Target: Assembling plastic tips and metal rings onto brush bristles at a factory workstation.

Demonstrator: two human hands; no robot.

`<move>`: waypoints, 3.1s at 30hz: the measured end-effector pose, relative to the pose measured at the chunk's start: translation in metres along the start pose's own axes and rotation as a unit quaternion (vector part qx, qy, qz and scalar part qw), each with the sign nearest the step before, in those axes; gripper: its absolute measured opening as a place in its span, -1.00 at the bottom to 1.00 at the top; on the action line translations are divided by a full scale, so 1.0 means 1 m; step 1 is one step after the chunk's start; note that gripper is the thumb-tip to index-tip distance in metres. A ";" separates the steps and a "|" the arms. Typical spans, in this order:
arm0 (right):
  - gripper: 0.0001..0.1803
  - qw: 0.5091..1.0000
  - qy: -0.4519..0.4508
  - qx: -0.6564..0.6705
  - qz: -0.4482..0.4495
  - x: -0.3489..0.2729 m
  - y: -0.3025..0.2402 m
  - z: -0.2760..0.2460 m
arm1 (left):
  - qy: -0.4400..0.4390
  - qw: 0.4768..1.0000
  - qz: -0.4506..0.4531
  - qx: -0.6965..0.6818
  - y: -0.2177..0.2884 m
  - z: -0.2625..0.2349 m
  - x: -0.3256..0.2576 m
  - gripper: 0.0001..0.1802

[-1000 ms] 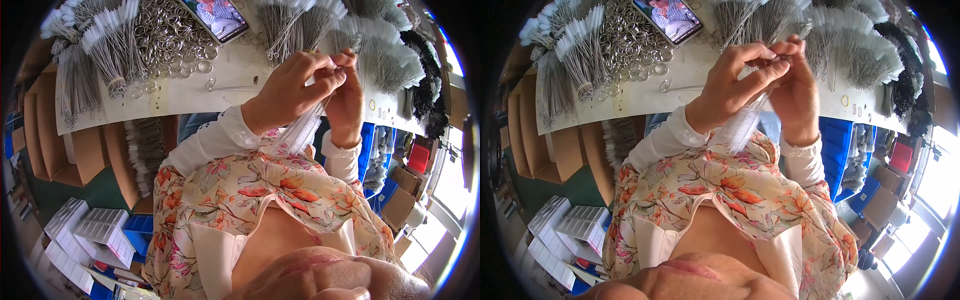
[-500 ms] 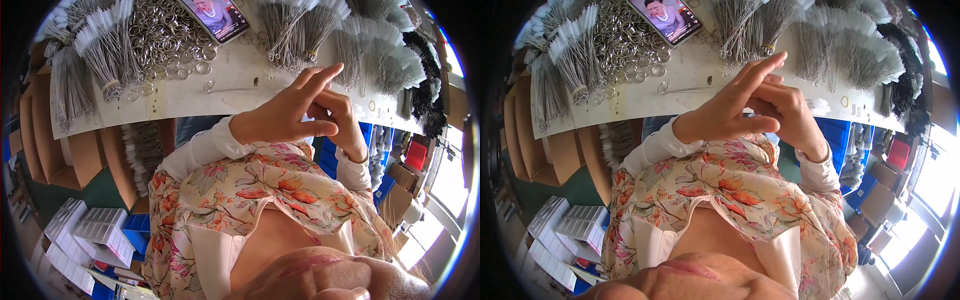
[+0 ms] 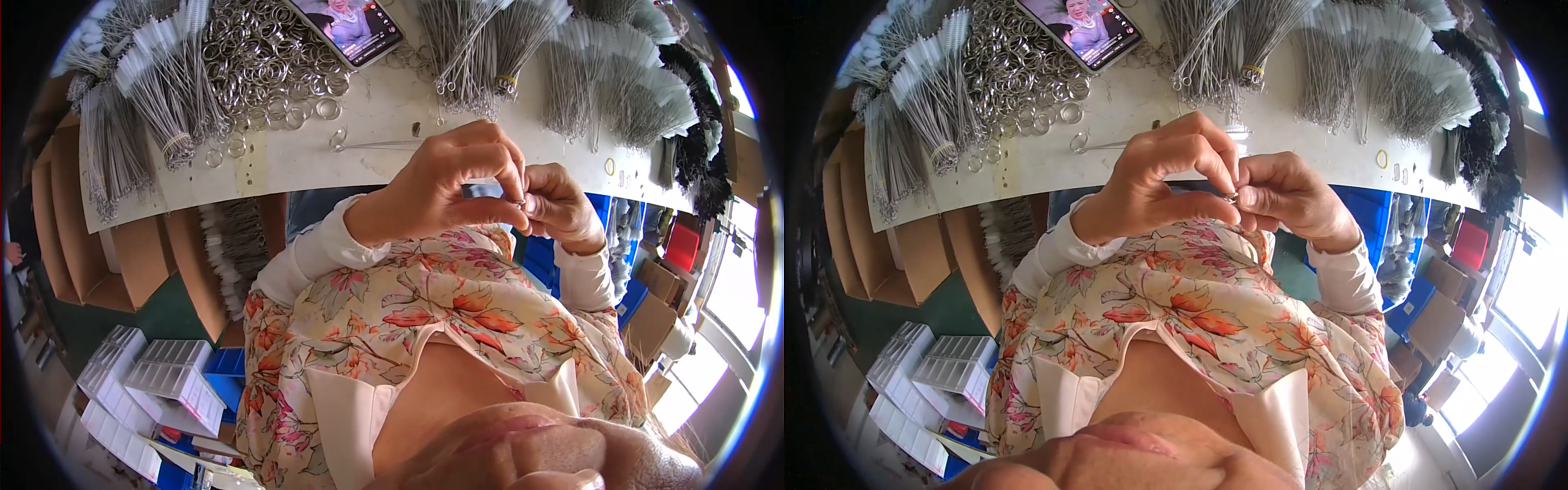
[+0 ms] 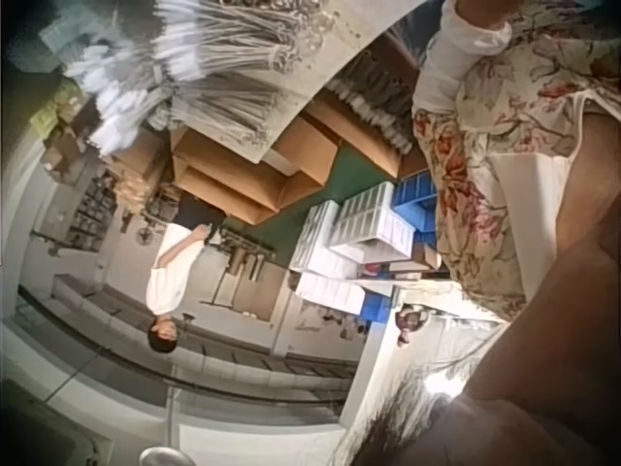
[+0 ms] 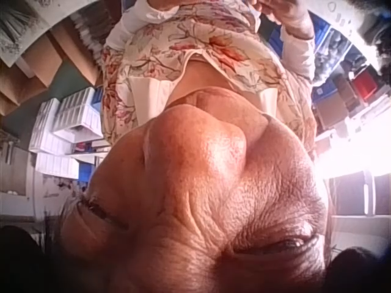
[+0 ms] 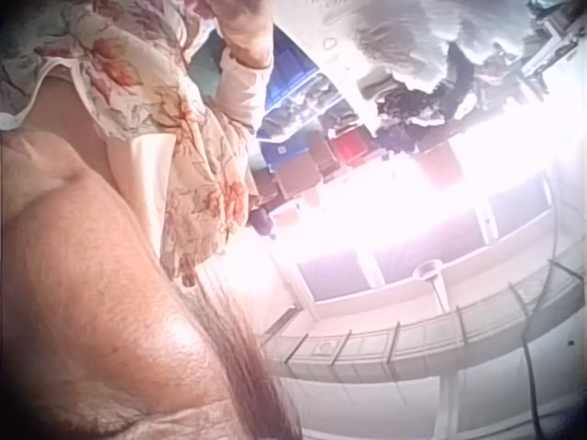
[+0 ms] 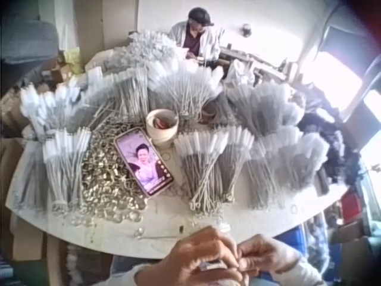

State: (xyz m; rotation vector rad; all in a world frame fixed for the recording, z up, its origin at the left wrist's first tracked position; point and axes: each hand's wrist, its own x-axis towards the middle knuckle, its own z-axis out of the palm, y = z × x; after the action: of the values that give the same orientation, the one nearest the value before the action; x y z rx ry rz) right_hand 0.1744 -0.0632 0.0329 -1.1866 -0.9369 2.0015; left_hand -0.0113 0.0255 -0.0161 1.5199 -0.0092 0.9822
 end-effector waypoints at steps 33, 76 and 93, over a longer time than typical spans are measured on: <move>-0.81 0.985 -0.039 0.164 0.032 0.005 0.025 0.002 | -0.022 0.970 0.141 0.196 -0.012 0.003 -0.016 -0.73; -0.77 0.991 -0.105 0.001 0.085 0.028 0.022 0.007 | -0.031 0.968 0.052 0.245 0.013 -0.006 -0.041 -0.70; -0.81 0.997 -0.014 -0.055 0.059 0.013 0.017 -0.004 | -0.056 0.944 0.094 0.312 0.008 -0.014 -0.035 -0.64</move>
State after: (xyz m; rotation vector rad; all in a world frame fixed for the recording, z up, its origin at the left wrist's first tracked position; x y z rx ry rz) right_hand 0.1697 -0.0614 0.0114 -1.3046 -1.0233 2.0862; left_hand -0.0453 0.0169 -0.0311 2.1886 0.0857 1.1095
